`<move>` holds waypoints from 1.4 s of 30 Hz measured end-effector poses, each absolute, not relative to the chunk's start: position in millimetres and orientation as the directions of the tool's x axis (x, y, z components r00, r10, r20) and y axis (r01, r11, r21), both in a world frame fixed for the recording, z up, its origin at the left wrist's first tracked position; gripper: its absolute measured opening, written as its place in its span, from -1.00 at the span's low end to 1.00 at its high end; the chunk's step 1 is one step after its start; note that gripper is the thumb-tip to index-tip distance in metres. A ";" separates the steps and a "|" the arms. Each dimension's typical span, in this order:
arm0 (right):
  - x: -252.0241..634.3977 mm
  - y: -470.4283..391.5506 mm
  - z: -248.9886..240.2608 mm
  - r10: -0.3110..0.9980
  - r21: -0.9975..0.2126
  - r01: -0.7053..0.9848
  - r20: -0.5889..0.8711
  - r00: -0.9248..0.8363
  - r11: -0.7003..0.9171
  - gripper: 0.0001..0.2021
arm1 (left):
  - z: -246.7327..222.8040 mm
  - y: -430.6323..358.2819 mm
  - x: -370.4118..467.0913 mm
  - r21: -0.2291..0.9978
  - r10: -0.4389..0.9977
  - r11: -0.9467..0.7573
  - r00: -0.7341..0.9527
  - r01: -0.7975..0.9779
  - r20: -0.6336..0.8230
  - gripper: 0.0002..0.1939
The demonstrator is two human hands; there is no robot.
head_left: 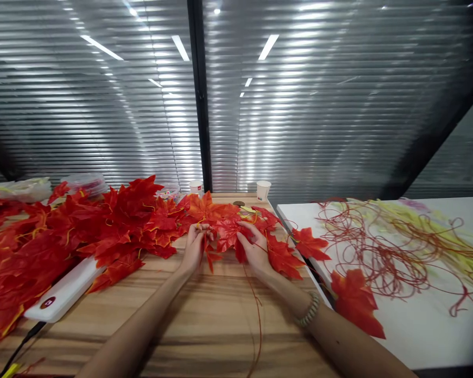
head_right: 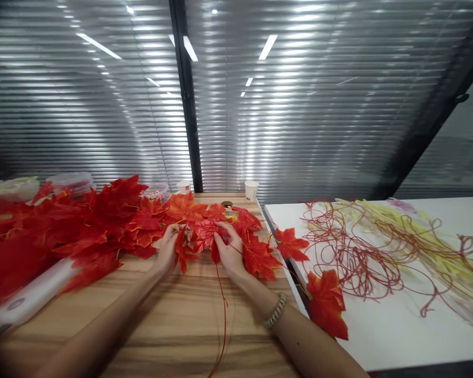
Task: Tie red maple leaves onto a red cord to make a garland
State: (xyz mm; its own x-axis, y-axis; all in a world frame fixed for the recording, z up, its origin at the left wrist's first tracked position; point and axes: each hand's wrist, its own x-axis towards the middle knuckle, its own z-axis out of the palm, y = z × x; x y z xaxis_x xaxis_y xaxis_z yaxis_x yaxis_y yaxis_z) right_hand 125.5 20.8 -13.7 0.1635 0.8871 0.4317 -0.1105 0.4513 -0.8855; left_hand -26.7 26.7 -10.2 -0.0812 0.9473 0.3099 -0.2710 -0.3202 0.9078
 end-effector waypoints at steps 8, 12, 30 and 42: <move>126.1 21.8 -13.5 0.903 -0.894 -0.151 0.402 0.150 0.423 -0.68 | -10.1 14.5 -15.4 0.950 0.979 -0.190 0.029 -0.248 0.204 -0.78; 128.2 23.6 -14.1 0.876 -0.878 -0.091 0.453 0.165 0.471 -0.68 | -13.7 14.7 -13.5 0.964 0.973 -0.225 0.023 -0.142 0.230 -0.68; 110.8 13.3 -26.8 0.847 -0.852 0.078 0.524 0.092 0.518 -0.66 | -11.6 39.0 -47.1 0.934 0.923 -0.353 -0.181 -0.050 0.339 -0.53; 103.9 13.7 -30.5 0.866 -0.863 -0.076 0.493 0.081 0.499 -0.76 | -4.0 40.2 -59.1 0.964 0.986 -0.169 -0.018 -0.205 0.168 -0.51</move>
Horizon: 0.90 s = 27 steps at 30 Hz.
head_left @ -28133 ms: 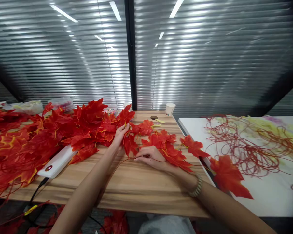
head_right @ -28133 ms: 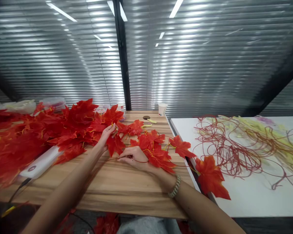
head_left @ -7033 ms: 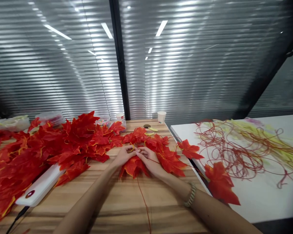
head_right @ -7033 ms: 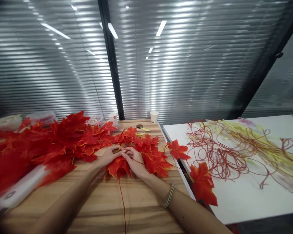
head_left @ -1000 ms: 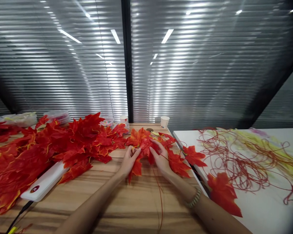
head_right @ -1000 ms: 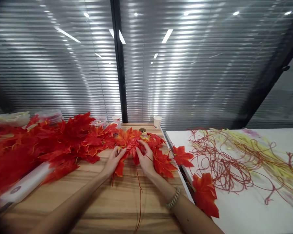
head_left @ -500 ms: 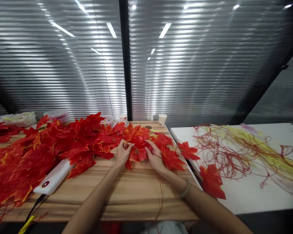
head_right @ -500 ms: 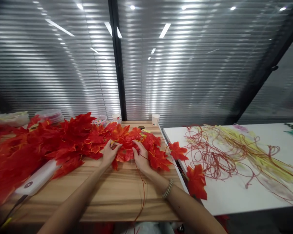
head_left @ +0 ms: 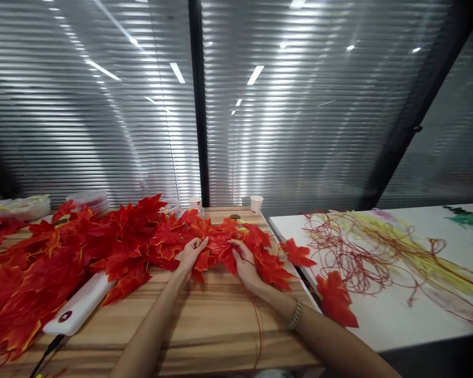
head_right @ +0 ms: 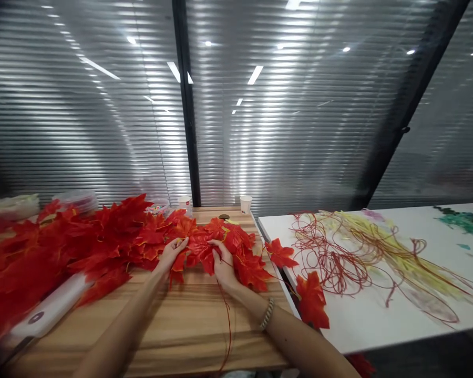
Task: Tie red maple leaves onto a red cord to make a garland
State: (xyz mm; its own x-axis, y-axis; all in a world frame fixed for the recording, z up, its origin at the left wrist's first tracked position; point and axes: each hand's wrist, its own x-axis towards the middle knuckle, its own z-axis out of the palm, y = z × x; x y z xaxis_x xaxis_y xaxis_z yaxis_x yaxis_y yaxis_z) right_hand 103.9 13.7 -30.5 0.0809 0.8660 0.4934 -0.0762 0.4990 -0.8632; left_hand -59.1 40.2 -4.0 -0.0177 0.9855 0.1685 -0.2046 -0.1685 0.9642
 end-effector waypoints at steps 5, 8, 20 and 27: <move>103.2 15.3 -31.0 0.882 -0.877 -0.109 0.470 0.007 0.468 -0.77 | 1.0 33.0 -54.4 0.964 0.989 -0.110 0.068 -0.240 0.130 -0.48; 103.7 13.6 -30.1 0.894 -0.889 -0.098 0.447 0.025 0.447 -0.75 | -0.6 29.9 -49.2 0.948 0.986 -0.145 0.035 -0.282 0.161 -0.48; 115.1 12.2 -18.9 0.927 -0.924 -0.144 0.368 -0.077 0.355 -0.82 | -12.2 38.1 -50.9 0.901 0.901 -0.398 -0.109 0.171 0.419 -0.57; 123.5 18.5 -8.4 0.913 -0.913 0.015 0.407 -0.027 0.407 -0.82 | -18.2 26.6 -37.0 0.896 0.910 -0.411 0.126 0.167 0.394 -0.81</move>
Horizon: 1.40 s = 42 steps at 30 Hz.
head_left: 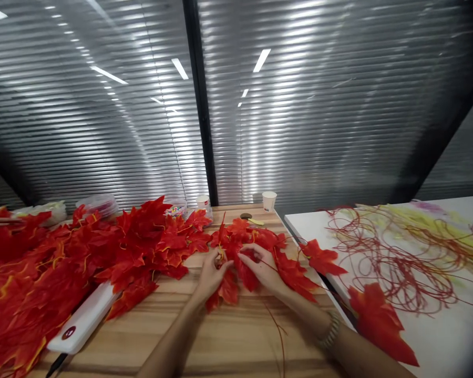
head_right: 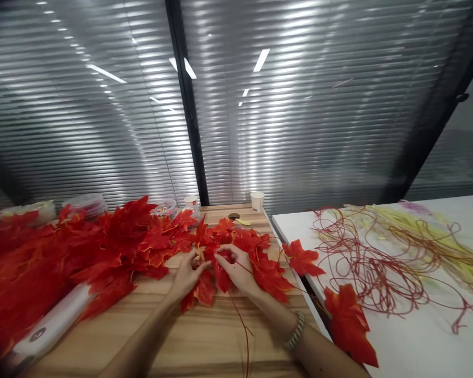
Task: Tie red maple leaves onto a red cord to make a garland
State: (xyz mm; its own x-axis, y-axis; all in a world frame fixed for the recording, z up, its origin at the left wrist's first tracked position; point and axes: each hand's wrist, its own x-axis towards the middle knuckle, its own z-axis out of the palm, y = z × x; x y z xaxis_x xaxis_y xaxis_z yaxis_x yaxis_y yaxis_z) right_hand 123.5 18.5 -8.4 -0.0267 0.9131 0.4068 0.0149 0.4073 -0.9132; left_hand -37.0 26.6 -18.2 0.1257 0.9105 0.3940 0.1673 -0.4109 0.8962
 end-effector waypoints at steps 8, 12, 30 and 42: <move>133.1 23.7 -5.1 0.835 -0.834 0.199 0.540 0.105 0.514 -0.89 | -4.7 10.6 -26.0 0.713 0.818 -0.564 0.167 0.416 0.550 -0.79; 133.8 18.7 -3.0 0.818 -0.808 0.235 0.570 0.078 0.540 -0.91 | -7.3 4.2 -20.8 0.677 0.787 -0.586 0.116 0.445 0.606 -0.78; 121.2 15.5 -16.4 0.842 -0.827 0.174 0.539 -0.022 0.534 -0.83 | -12.4 18.8 -22.1 0.940 0.933 -0.336 -0.110 0.062 0.341 -0.84; 120.3 19.4 -20.7 0.880 -0.873 0.114 0.473 -0.039 0.475 -0.72 | -16.4 20.9 -22.4 0.966 0.966 -0.255 -0.044 -0.031 0.254 -0.73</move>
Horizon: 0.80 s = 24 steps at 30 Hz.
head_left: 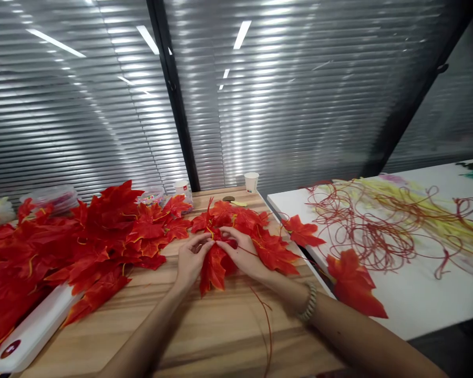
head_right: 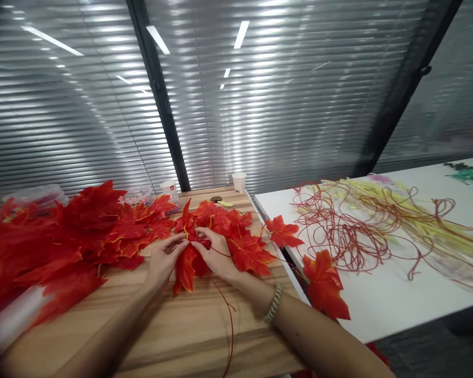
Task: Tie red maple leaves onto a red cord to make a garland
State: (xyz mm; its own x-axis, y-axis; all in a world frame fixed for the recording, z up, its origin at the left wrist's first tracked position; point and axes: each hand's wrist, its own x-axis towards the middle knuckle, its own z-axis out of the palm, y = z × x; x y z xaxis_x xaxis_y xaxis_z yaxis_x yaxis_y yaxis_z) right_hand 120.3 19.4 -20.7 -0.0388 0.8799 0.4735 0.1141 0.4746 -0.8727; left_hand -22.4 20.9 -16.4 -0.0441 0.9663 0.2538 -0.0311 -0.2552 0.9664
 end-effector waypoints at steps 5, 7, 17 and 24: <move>119.4 17.2 -19.4 0.857 -0.854 0.095 0.500 -0.123 0.512 -0.68 | -13.8 22.6 -25.3 0.920 0.915 -0.389 -0.096 0.055 0.393 -0.85; 119.7 17.0 -18.8 0.857 -0.857 0.080 0.497 -0.136 0.510 -0.69 | -12.8 22.7 -25.9 0.920 0.917 -0.384 -0.084 0.070 0.390 -0.85; 121.8 21.3 -24.1 0.890 -0.895 -0.010 0.444 -0.101 0.446 -0.70 | -9.9 20.9 -24.7 0.918 0.929 -0.367 0.004 0.152 0.370 -0.83; 123.2 18.5 -20.1 0.886 -0.888 0.030 0.454 -0.097 0.459 -0.77 | -9.3 19.7 -22.6 0.934 0.940 -0.338 -0.004 0.117 0.340 -0.84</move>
